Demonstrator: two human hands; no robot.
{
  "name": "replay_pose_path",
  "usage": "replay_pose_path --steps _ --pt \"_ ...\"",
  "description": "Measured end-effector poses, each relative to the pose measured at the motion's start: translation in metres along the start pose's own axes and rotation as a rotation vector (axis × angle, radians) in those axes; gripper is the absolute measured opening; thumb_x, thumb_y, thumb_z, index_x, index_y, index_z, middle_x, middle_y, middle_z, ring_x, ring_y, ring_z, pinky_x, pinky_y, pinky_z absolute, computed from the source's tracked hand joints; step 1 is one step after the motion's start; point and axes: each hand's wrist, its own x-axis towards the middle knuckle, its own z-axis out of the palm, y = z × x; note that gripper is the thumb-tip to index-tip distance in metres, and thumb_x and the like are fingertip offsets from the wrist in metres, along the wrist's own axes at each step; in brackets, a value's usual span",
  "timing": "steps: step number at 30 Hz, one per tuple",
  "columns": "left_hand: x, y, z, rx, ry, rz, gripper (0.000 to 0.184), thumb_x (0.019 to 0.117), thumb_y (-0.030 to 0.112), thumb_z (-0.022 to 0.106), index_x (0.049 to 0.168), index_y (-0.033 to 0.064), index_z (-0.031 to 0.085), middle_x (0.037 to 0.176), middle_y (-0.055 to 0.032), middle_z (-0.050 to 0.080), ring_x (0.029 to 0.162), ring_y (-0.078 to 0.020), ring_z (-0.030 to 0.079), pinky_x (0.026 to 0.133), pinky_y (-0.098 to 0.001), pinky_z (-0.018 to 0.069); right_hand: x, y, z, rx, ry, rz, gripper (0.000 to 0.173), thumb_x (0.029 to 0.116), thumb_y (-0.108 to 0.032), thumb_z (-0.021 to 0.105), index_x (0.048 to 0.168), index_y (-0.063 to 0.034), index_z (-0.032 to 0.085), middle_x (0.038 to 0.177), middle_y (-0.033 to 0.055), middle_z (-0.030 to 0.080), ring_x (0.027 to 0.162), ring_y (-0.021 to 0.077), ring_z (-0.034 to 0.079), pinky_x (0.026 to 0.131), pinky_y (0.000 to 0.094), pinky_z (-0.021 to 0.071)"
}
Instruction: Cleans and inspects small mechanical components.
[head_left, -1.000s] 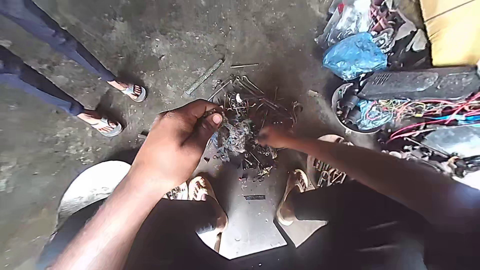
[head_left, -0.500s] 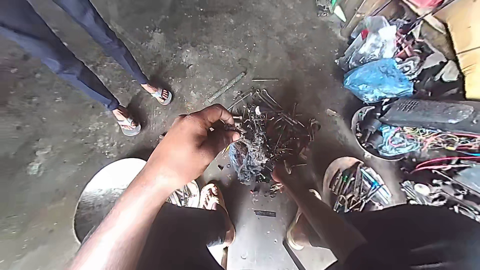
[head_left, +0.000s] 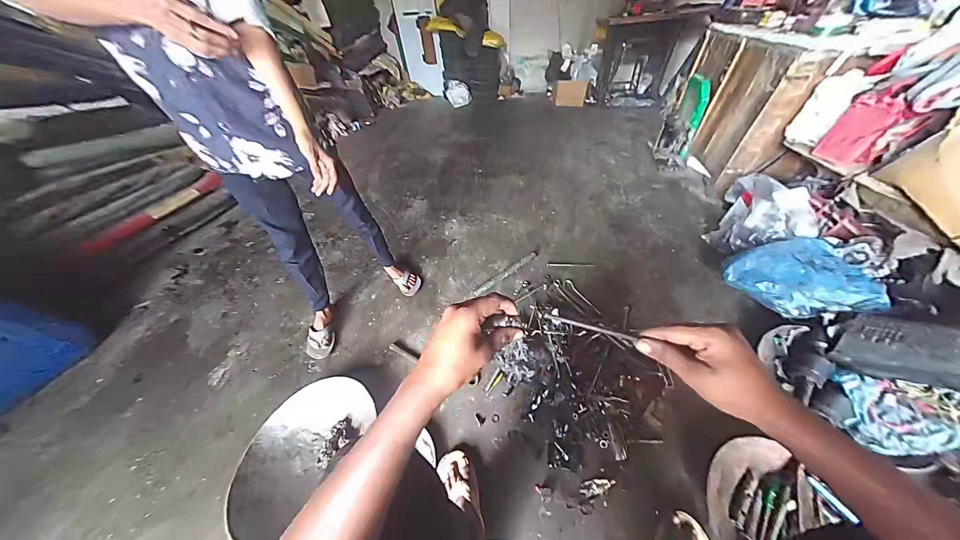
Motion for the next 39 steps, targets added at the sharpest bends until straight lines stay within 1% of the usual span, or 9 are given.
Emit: replay_pose_path --steps 3,8,12,15,19,29,33,37,39 --pt "0.000 0.007 0.009 -0.021 0.056 0.071 0.023 0.0926 0.028 0.077 0.109 0.0132 0.073 0.098 0.0049 0.074 0.089 -0.0019 0.069 0.084 -0.0257 0.0585 -0.004 -0.026 0.001 0.001 0.074 -0.096 0.032 0.1011 -0.042 0.060 0.103 -0.0182 0.081 0.090 -0.0049 0.077 0.080 -0.0007 0.070 0.074 0.0254 0.0594" --pt "0.001 0.016 0.015 0.009 0.107 0.131 0.023 0.0938 0.029 0.076 0.109 0.0118 0.073 0.099 0.0035 0.074 0.089 -0.0021 0.069 0.084 -0.0242 0.0585 -0.012 -0.031 0.009 -0.124 0.090 -0.055 0.034 0.1020 -0.048 0.055 0.103 -0.0249 0.081 0.086 -0.0054 0.075 0.077 0.0069 0.070 0.068 0.0384 0.0592" --pt "-0.002 0.016 0.018 0.139 0.107 0.159 0.024 0.0947 0.032 0.074 0.111 0.0135 0.074 0.105 0.0021 0.075 0.098 -0.0051 0.070 0.093 -0.0280 0.0575 -0.016 -0.033 0.010 -0.211 0.107 -0.081 0.037 0.1023 -0.047 0.054 0.103 -0.0224 0.081 0.088 -0.0016 0.076 0.079 0.0128 0.072 0.067 0.0425 0.0595" --pt "-0.003 0.016 0.022 0.314 0.102 0.194 0.028 0.0963 0.036 0.071 0.114 0.0150 0.075 0.105 0.0005 0.077 0.095 -0.0134 0.071 0.090 -0.0335 0.0564 -0.023 -0.044 0.011 -0.370 0.127 -0.099 0.038 0.1026 -0.046 0.053 0.102 -0.0201 0.081 0.086 0.0042 0.075 0.075 0.0227 0.073 0.061 0.0484 0.0579" --pt "-0.005 0.017 0.031 0.363 0.017 0.185 0.024 0.0986 0.025 0.066 0.116 0.0113 0.075 0.112 -0.0042 0.075 0.107 -0.0165 0.071 0.099 -0.0351 0.0559 -0.029 -0.055 0.012 -0.506 0.164 -0.131 0.039 0.1028 -0.044 0.051 0.099 -0.0184 0.081 0.079 0.0068 0.072 0.066 0.0271 0.070 0.051 0.0489 0.0530" --pt "-0.006 0.028 0.058 0.661 -0.091 0.180 0.013 0.0938 0.011 0.062 0.102 0.0064 0.071 0.096 -0.0119 0.074 0.087 -0.0339 0.072 0.074 -0.0485 0.0593 -0.035 -0.078 0.029 -0.792 0.148 -0.119 0.043 0.1017 -0.039 0.046 0.092 -0.0139 0.079 0.073 0.0093 0.069 0.055 0.0296 0.066 0.041 0.0468 0.0480" --pt "-0.003 0.030 0.060 0.697 -0.164 0.089 0.016 0.0963 0.010 0.059 0.105 0.0063 0.071 0.100 -0.0126 0.074 0.092 -0.0359 0.072 0.075 -0.0505 0.0592 -0.026 -0.069 0.028 -0.547 -0.138 0.120 0.037 0.1011 -0.040 0.051 0.086 -0.0152 0.074 0.069 0.0102 0.068 0.065 0.0344 0.070 0.052 0.0565 0.0522" --pt "0.005 0.031 0.059 0.563 -0.191 0.034 0.026 0.0954 0.018 0.065 0.120 0.0139 0.072 0.108 -0.0085 0.075 0.100 -0.0314 0.071 0.086 -0.0486 0.0581 -0.006 -0.055 0.031 -0.162 -0.508 0.234 0.043 0.1083 -0.041 0.046 0.139 -0.0158 0.062 0.119 0.0100 0.071 0.110 0.0274 0.068 0.098 0.0526 0.0531" --pt "0.005 0.037 0.073 0.537 -0.165 0.081 0.034 0.0927 0.020 0.069 0.126 0.0133 0.069 0.100 -0.0129 0.073 0.090 -0.0345 0.072 0.078 -0.0502 0.0599 0.001 -0.054 0.033 0.021 -0.529 0.216 0.046 0.1086 -0.038 0.047 0.150 -0.0179 0.052 0.131 0.0087 0.067 0.115 0.0217 0.067 0.104 0.0467 0.0511"
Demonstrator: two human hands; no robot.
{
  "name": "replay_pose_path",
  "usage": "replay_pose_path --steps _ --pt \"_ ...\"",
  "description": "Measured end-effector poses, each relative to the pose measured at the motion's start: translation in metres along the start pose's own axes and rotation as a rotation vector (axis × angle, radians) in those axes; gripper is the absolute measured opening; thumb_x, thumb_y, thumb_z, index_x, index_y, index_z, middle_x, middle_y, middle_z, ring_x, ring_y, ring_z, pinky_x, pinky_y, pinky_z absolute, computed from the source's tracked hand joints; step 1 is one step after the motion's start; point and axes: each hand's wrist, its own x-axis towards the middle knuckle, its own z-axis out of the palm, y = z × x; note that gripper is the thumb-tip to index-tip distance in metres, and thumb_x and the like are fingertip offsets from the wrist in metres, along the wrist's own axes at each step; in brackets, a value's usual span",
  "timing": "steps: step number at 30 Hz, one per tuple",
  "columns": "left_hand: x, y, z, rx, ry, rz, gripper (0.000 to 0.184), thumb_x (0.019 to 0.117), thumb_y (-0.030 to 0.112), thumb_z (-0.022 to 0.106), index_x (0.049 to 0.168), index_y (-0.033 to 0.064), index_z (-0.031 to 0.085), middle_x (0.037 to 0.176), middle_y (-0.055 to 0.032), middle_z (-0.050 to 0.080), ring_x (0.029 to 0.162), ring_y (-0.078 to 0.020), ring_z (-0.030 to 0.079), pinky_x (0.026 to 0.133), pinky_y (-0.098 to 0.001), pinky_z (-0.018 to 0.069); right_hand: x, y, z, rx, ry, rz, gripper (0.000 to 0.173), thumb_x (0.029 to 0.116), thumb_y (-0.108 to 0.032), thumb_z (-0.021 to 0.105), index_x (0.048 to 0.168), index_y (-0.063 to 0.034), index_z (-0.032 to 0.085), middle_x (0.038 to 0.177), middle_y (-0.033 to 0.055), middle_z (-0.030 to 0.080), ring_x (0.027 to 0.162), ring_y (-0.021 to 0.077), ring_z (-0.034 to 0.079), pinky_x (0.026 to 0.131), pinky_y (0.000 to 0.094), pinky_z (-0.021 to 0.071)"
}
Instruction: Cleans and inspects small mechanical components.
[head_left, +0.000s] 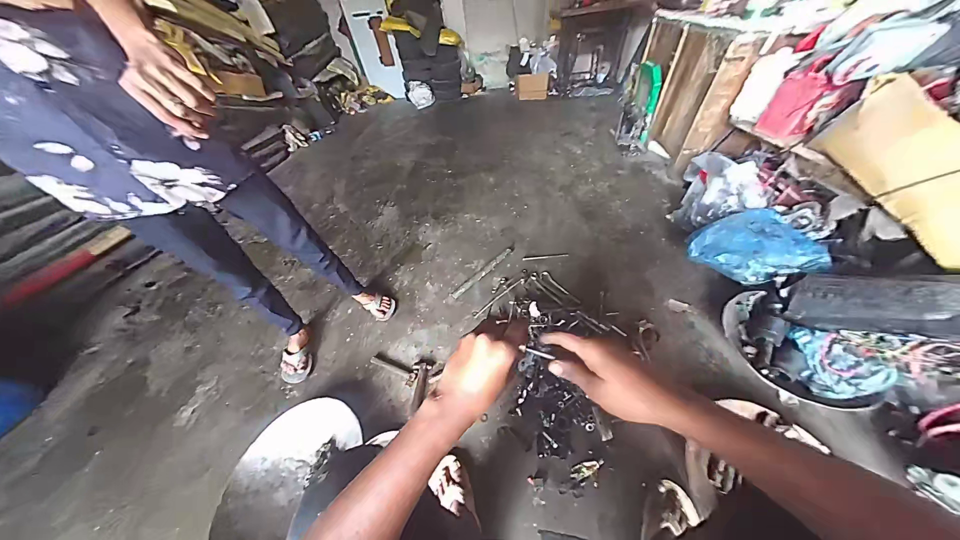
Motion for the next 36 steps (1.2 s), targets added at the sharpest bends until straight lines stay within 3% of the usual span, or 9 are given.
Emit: replay_pose_path --steps 3,9,14,20,25,28,30,33,36 --pt "0.005 0.009 0.008 -0.033 -0.003 0.048 0.036 0.0919 0.020 0.071 0.127 0.0121 0.068 0.106 -0.0131 0.074 0.097 -0.0337 0.072 0.083 -0.0504 0.0594 0.009 0.001 0.000 0.137 -0.002 -0.018 0.040 0.1088 -0.027 0.047 0.145 -0.0151 0.058 0.116 0.0089 0.070 0.092 0.0169 0.068 0.089 0.0380 0.0550" --pt "0.009 -0.016 -0.007 -0.492 -0.218 0.037 0.039 0.1006 0.029 0.062 0.138 0.0174 0.066 0.128 -0.0013 0.070 0.115 -0.0100 0.066 0.105 -0.0352 0.0522 0.015 0.005 -0.004 -0.132 0.063 0.048 0.037 0.1076 -0.035 0.045 0.133 -0.0241 0.070 0.117 0.0050 0.074 0.110 0.0232 0.069 0.096 0.0526 0.0529" --pt "0.010 -0.036 -0.015 -0.707 -0.502 -0.032 0.034 0.1096 0.028 0.043 0.126 0.0131 0.069 0.092 -0.0002 0.071 0.070 -0.0078 0.065 0.069 -0.0297 0.0581 0.000 0.002 0.013 -0.512 0.260 -0.163 0.033 0.1061 -0.026 0.050 0.134 -0.0228 0.068 0.114 0.0127 0.073 0.095 0.0353 0.072 0.075 0.0561 0.0588" --pt "0.010 -0.028 -0.005 -0.996 -0.592 -0.040 0.024 0.1052 0.016 0.050 0.114 0.0049 0.069 0.093 0.0006 0.071 0.067 -0.0056 0.063 0.062 -0.0239 0.0561 -0.009 0.011 0.025 -0.777 0.474 -0.462 0.035 0.0996 -0.010 0.058 0.134 -0.0136 0.064 0.100 0.0148 0.069 0.079 0.0319 0.071 0.057 0.0440 0.0589" --pt "0.004 0.000 0.000 -0.719 -0.243 -0.145 0.021 0.0958 0.022 0.070 0.114 0.0149 0.078 0.094 0.0034 0.077 0.076 -0.0058 0.070 0.074 -0.0293 0.0601 -0.008 0.020 0.027 -0.731 0.519 -0.373 0.023 0.0958 -0.011 0.058 0.115 -0.0109 0.071 0.090 0.0116 0.068 0.071 0.0300 0.069 0.050 0.0440 0.0557" --pt "-0.002 0.022 0.022 -0.255 0.148 0.071 0.019 0.0934 0.019 0.069 0.109 0.0130 0.079 0.101 -0.0036 0.078 0.095 -0.0193 0.073 0.090 -0.0401 0.0584 -0.007 0.014 0.016 -0.164 0.217 -0.017 0.031 0.1047 -0.021 0.047 0.118 -0.0114 0.073 0.103 0.0109 0.073 0.094 0.0276 0.071 0.081 0.0519 0.0560" --pt "0.001 0.023 0.033 -0.115 0.287 0.164 0.016 0.0947 0.016 0.067 0.105 0.0107 0.077 0.103 -0.0053 0.077 0.096 -0.0229 0.074 0.090 -0.0389 0.0594 0.001 0.024 0.013 0.135 0.184 0.044 0.031 0.1058 -0.026 0.050 0.111 -0.0097 0.075 0.098 0.0063 0.073 0.092 0.0167 0.067 0.086 0.0417 0.0532" --pt "0.009 0.017 0.015 -0.236 0.034 0.027 0.027 0.0954 0.028 0.070 0.117 0.0133 0.076 0.107 -0.0044 0.077 0.099 -0.0196 0.073 0.093 -0.0405 0.0581 0.001 0.024 0.009 -0.041 0.216 0.006 0.033 0.1062 -0.026 0.048 0.122 -0.0150 0.074 0.108 0.0071 0.075 0.101 0.0222 0.071 0.090 0.0490 0.0552" --pt "0.015 -0.001 0.001 -0.582 -0.446 -0.088 0.032 0.1048 0.035 0.057 0.124 0.0141 0.071 0.101 -0.0013 0.073 0.085 -0.0115 0.070 0.083 -0.0365 0.0594 -0.007 0.028 0.024 -0.569 0.453 -0.298 0.026 0.0961 -0.013 0.058 0.117 -0.0153 0.074 0.094 0.0105 0.070 0.078 0.0296 0.071 0.058 0.0484 0.0586"
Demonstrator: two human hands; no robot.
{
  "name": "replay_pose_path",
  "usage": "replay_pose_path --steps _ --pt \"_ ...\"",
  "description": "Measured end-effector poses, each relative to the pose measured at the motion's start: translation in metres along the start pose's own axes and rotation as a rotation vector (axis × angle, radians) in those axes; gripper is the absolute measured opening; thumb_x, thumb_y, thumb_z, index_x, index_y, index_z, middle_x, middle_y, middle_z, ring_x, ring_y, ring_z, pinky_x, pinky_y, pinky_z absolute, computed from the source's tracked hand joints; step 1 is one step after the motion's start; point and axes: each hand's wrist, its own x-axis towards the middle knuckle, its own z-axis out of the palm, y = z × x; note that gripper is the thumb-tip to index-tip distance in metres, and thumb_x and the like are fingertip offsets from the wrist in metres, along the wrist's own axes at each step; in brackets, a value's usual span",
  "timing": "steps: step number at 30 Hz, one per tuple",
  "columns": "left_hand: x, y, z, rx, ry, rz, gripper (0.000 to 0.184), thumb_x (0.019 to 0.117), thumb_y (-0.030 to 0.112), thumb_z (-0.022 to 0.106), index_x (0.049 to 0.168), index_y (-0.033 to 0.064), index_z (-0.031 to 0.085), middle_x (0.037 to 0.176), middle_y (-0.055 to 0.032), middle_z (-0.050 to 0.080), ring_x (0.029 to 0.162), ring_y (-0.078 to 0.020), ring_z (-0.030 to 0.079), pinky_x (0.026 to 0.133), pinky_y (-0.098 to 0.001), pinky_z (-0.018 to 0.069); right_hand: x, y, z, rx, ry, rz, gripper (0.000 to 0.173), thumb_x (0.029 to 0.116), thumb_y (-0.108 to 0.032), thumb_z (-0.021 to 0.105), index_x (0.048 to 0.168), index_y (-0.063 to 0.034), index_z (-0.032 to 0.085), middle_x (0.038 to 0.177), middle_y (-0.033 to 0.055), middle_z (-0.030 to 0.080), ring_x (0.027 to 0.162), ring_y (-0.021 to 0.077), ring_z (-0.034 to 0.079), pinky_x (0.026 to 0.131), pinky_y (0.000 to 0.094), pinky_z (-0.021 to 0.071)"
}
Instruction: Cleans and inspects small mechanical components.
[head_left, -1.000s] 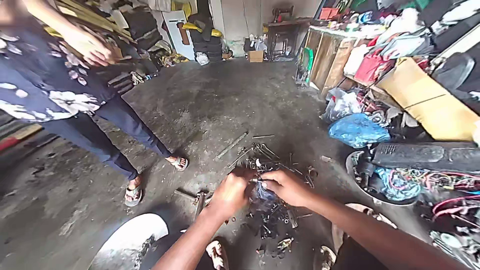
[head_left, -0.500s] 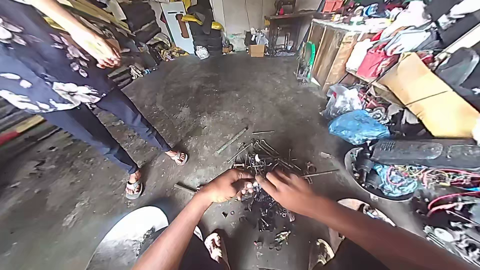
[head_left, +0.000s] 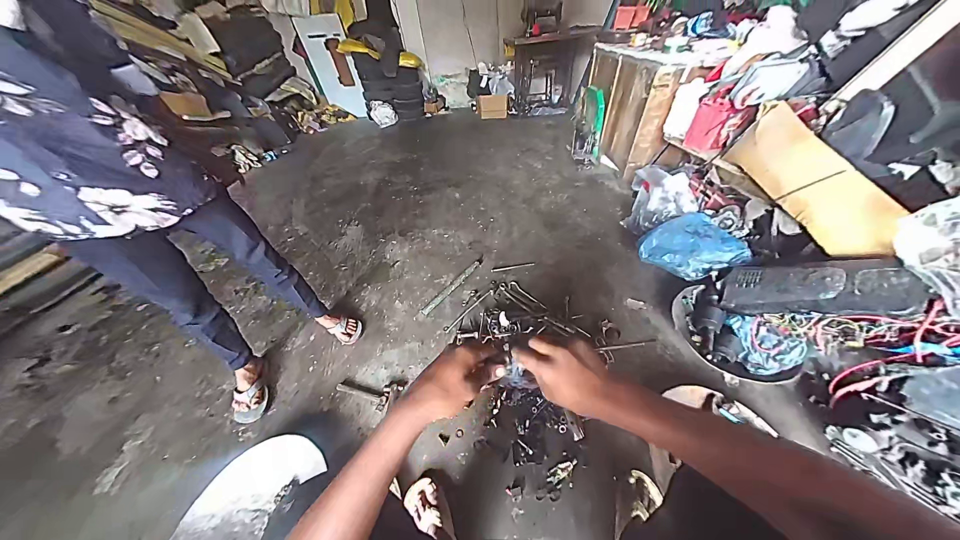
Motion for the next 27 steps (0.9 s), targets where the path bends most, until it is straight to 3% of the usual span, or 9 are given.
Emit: replay_pose_path --steps 4,7,11,14,18,20,23,25,27 --pt "0.001 -0.024 -0.004 -0.511 -0.355 -0.037 0.028 0.1080 0.026 0.046 0.111 0.0044 0.064 0.099 -0.0034 0.072 0.076 -0.0114 0.070 0.070 -0.0315 0.0611 -0.006 -0.017 0.006 -0.348 0.151 -0.251 0.023 0.0965 -0.011 0.058 0.116 -0.0102 0.070 0.091 0.0098 0.069 0.076 0.0279 0.069 0.059 0.0402 0.0580" --pt "0.000 -0.017 0.010 -0.614 -0.101 -0.010 0.017 0.1002 0.018 0.061 0.103 0.0053 0.073 0.083 -0.0004 0.072 0.066 -0.0091 0.067 0.062 -0.0280 0.0592 -0.010 -0.014 0.007 -0.313 0.187 -0.185 0.023 0.0918 -0.008 0.060 0.113 -0.0086 0.070 0.087 0.0116 0.066 0.068 0.0293 0.067 0.051 0.0404 0.0556" --pt "-0.002 -0.009 0.045 0.139 0.391 0.244 0.023 0.0996 0.025 0.065 0.114 0.0116 0.077 0.106 -0.0020 0.078 0.099 -0.0125 0.073 0.094 -0.0371 0.0583 -0.003 -0.011 -0.004 0.454 -0.222 0.410 0.024 0.0996 -0.017 0.056 0.111 -0.0141 0.077 0.092 0.0033 0.073 0.082 0.0177 0.069 0.072 0.0418 0.0567" --pt "0.003 -0.017 0.052 0.474 0.524 0.485 0.019 0.1002 0.015 0.061 0.111 0.0063 0.074 0.118 -0.0077 0.074 0.112 -0.0227 0.070 0.103 -0.0383 0.0540 0.008 -0.001 -0.001 1.150 -0.354 0.798 0.015 0.1024 -0.016 0.062 0.104 -0.0067 0.074 0.066 -0.0033 0.054 0.050 0.0035 0.043 0.046 0.0203 0.0350" --pt "0.003 0.007 0.017 0.092 0.162 0.068 0.026 0.0999 0.025 0.065 0.121 0.0131 0.074 0.106 -0.0036 0.076 0.094 -0.0158 0.072 0.090 -0.0410 0.0581 0.006 0.005 -0.007 0.438 -0.225 0.314 0.024 0.1007 -0.022 0.055 0.108 -0.0166 0.078 0.090 0.0030 0.074 0.082 0.0182 0.070 0.074 0.0458 0.0578" --pt "0.001 -0.001 0.006 -0.309 -0.168 -0.050 0.028 0.1077 0.025 0.053 0.119 0.0054 0.069 0.096 -0.0063 0.073 0.078 -0.0152 0.072 0.075 -0.0374 0.0622 -0.009 -0.001 0.003 -0.011 0.036 -0.074 0.024 0.0928 -0.013 0.060 0.109 -0.0185 0.076 0.088 0.0048 0.070 0.075 0.0234 0.071 0.059 0.0436 0.0598" --pt "-0.002 -0.026 0.005 -0.657 -0.499 -0.090 0.034 0.1108 0.029 0.041 0.119 0.0050 0.063 0.100 -0.0054 0.073 0.081 -0.0145 0.071 0.077 -0.0356 0.0611 -0.015 -0.012 0.008 -0.351 0.216 -0.372 0.022 0.0967 -0.013 0.057 0.115 -0.0128 0.071 0.086 0.0067 0.068 0.072 0.0257 0.067 0.059 0.0378 0.0565" --pt "0.002 -0.031 0.010 -0.736 -0.484 -0.028 0.025 0.1083 0.024 0.046 0.109 0.0087 0.066 0.091 -0.0005 0.072 0.073 -0.0090 0.068 0.068 -0.0280 0.0589 -0.018 -0.011 0.006 -0.378 0.238 -0.383 0.022 0.0975 -0.011 0.055 0.115 -0.0095 0.069 0.084 0.0081 0.066 0.069 0.0269 0.065 0.055 0.0381 0.0548" --pt "0.004 -0.019 0.021 -0.558 -0.203 0.059 0.014 0.1010 0.017 0.061 0.098 0.0079 0.071 0.079 0.0024 0.070 0.065 -0.0049 0.064 0.060 -0.0238 0.0546 -0.022 -0.006 0.002 -0.336 0.207 -0.297 0.023 0.0936 -0.010 0.057 0.113 -0.0093 0.069 0.084 0.0093 0.067 0.067 0.0278 0.066 0.051 0.0393 0.0546"
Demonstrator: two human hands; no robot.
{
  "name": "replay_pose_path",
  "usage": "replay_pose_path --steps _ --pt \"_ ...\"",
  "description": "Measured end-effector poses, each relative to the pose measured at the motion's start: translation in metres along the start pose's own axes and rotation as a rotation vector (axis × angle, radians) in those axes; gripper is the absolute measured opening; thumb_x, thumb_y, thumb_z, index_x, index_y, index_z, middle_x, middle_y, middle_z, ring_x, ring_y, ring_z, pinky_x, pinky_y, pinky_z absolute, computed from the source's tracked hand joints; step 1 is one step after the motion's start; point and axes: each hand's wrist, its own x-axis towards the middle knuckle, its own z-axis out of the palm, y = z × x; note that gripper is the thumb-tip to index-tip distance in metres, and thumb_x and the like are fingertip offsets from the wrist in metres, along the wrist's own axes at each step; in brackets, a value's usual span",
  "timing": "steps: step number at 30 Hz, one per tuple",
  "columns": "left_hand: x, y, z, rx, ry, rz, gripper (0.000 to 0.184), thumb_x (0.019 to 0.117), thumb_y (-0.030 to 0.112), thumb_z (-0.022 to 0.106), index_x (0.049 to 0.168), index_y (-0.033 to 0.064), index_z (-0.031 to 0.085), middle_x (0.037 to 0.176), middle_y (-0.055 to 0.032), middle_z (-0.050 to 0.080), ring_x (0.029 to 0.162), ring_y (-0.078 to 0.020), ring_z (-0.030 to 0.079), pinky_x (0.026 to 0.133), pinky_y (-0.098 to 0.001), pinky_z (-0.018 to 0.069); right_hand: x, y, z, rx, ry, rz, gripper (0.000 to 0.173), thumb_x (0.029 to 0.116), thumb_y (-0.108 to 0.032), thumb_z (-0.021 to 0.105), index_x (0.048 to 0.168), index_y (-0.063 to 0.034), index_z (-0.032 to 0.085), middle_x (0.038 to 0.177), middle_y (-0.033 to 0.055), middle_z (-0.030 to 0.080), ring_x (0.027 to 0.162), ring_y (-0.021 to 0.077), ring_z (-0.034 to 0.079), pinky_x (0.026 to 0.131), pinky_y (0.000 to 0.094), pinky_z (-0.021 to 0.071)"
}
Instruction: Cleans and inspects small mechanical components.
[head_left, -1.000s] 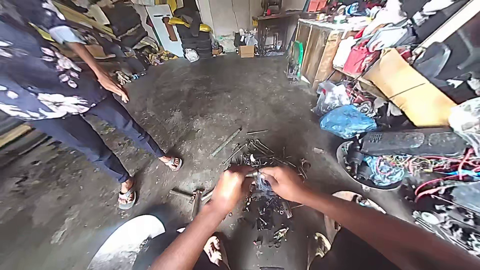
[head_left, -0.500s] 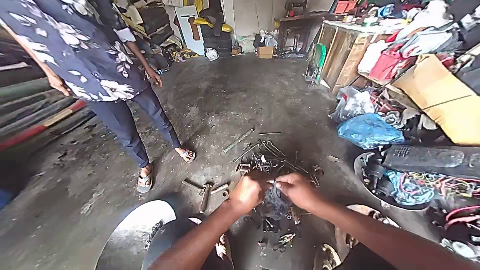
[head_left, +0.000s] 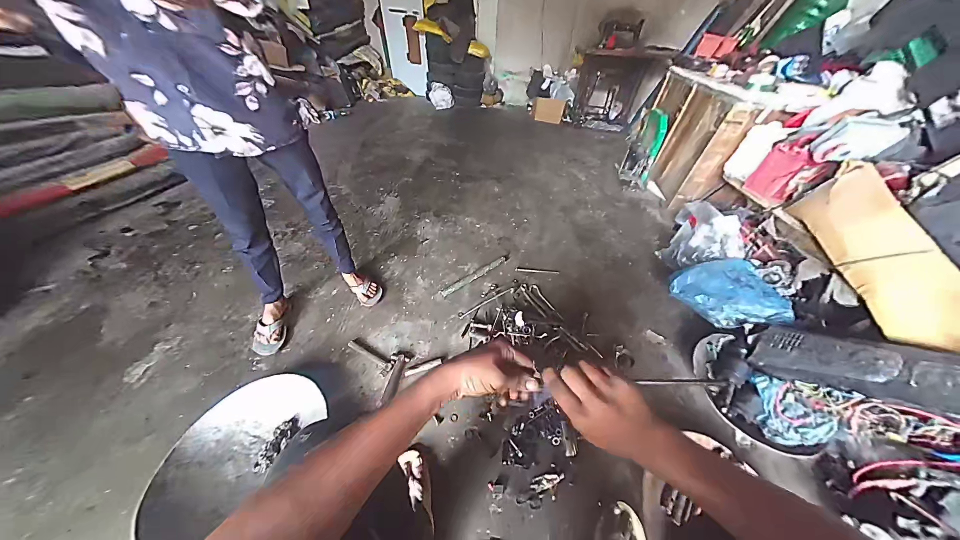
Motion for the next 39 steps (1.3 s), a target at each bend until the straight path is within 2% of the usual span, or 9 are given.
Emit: replay_pose_path --steps 4,6,11,18,23,26,29,34,39 --pt "0.010 -0.011 0.050 0.879 0.510 0.209 0.027 0.0995 0.024 0.063 0.119 0.0097 0.074 0.119 -0.0080 0.074 0.111 -0.0239 0.071 0.100 -0.0457 0.0556 0.007 0.006 0.004 0.870 -0.458 0.769 0.020 0.0982 -0.020 0.059 0.086 -0.0103 0.071 0.073 0.0024 0.062 0.066 0.0161 0.058 0.061 0.0393 0.0483" --pt "0.014 -0.022 0.056 1.042 0.527 0.307 0.026 0.1008 0.018 0.059 0.121 0.0090 0.072 0.123 -0.0105 0.072 0.112 -0.0288 0.070 0.098 -0.0477 0.0569 0.006 0.016 0.011 1.253 -0.541 1.016 0.021 0.0962 -0.017 0.066 0.078 -0.0067 0.069 0.064 -0.0024 0.054 0.057 0.0067 0.048 0.056 0.0281 0.0416" --pt "0.004 0.020 0.006 0.283 -0.022 -0.115 0.025 0.1064 0.026 0.055 0.112 0.0053 0.069 0.087 -0.0053 0.072 0.071 -0.0147 0.071 0.068 -0.0347 0.0627 0.002 0.011 -0.001 0.497 -0.231 0.281 0.022 0.0970 -0.016 0.058 0.109 -0.0154 0.076 0.088 0.0068 0.070 0.077 0.0256 0.070 0.062 0.0474 0.0593" --pt "0.001 -0.011 -0.022 -0.362 -0.629 -0.171 0.034 0.1055 0.038 0.046 0.121 0.0128 0.063 0.120 -0.0100 0.073 0.093 -0.0215 0.075 0.079 -0.0373 0.0626 0.002 -0.004 -0.004 0.080 -0.022 -0.096 0.021 0.1026 -0.011 0.051 0.116 -0.0108 0.066 0.086 0.0085 0.065 0.070 0.0265 0.065 0.057 0.0386 0.0555" --pt "0.000 0.010 0.001 0.096 -0.259 -0.140 0.011 0.0988 0.010 0.061 0.105 0.0058 0.069 0.091 -0.0024 0.074 0.071 -0.0105 0.069 0.065 -0.0287 0.0592 -0.006 -0.006 -0.001 0.133 -0.106 0.010 0.017 0.0993 -0.015 0.054 0.108 -0.0119 0.068 0.082 0.0086 0.063 0.065 0.0274 0.064 0.052 0.0406 0.0546" --pt "-0.002 0.014 0.048 0.860 0.203 -0.053 0.019 0.0966 0.020 0.067 0.105 0.0039 0.071 0.093 -0.0136 0.072 0.087 -0.0295 0.071 0.080 -0.0500 0.0582 -0.006 -0.005 -0.001 0.662 -0.454 0.463 0.021 0.1023 -0.024 0.053 0.095 -0.0119 0.068 0.079 0.0081 0.066 0.070 0.0265 0.068 0.057 0.0488 0.0537" --pt "0.003 -0.005 0.070 1.288 0.542 0.209 0.020 0.0880 0.001 0.065 0.106 0.0043 0.073 0.098 -0.0152 0.073 0.086 -0.0353 0.074 0.071 -0.0503 0.0617 0.005 0.004 0.006 1.395 -0.578 0.989 0.028 0.1036 -0.023 0.058 0.079 -0.0097 0.063 0.067 -0.0051 0.053 0.058 0.0046 0.047 0.056 0.0244 0.0397" --pt "-0.001 0.021 0.030 0.735 0.192 -0.027 0.040 0.1036 0.028 0.060 0.140 0.0109 0.062 0.123 -0.0084 0.071 0.109 -0.0204 0.069 0.100 -0.0430 0.0547 0.009 0.018 0.001 0.938 -0.591 0.656 0.033 0.1062 -0.034 0.048 0.094 -0.0100 0.068 0.082 0.0066 0.064 0.079 0.0213 0.063 0.071 0.0461 0.0503" --pt "-0.004 0.016 -0.005 0.459 -0.136 -0.218 0.030 0.1102 0.027 0.043 0.128 0.0126 0.062 0.092 -0.0032 0.069 0.072 -0.0121 0.066 0.068 -0.0336 0.0583 -0.001 -0.005 0.005 0.448 -0.240 0.319 0.025 0.1050 -0.029 0.053 0.111 -0.0112 0.071 0.087 0.0107 0.071 0.076 0.0299 0.072 0.063 0.0492 0.0589"
